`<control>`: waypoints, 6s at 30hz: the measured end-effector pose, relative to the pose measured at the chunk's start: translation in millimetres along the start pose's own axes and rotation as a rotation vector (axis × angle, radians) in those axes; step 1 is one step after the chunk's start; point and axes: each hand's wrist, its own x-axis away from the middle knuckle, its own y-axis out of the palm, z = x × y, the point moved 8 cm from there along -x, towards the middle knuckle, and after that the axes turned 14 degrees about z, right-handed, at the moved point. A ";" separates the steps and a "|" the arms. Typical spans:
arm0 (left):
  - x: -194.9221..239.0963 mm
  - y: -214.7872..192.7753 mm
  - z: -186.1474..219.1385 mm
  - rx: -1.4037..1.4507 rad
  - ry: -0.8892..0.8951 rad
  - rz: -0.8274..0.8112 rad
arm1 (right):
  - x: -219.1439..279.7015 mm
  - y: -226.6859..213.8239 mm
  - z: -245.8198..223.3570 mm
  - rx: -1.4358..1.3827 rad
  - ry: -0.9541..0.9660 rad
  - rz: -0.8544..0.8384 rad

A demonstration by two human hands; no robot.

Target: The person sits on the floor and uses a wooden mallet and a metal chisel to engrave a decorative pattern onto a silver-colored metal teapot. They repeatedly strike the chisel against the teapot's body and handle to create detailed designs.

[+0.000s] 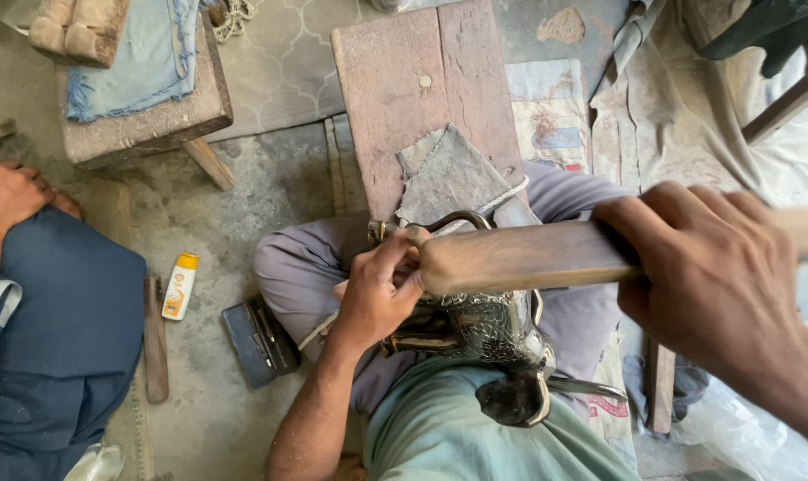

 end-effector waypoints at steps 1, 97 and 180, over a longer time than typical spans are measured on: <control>0.1 -0.3 -3.6 0.074 -0.084 0.008 | 8.0 2.2 5.9 -0.097 0.075 0.000; -3.3 37.8 33.6 -0.195 0.464 -0.483 | 107.9 -7.3 -20.2 -0.632 0.683 0.476; -13.3 39.6 33.9 -0.180 0.407 -0.472 | 75.0 22.5 28.5 -0.653 0.715 0.172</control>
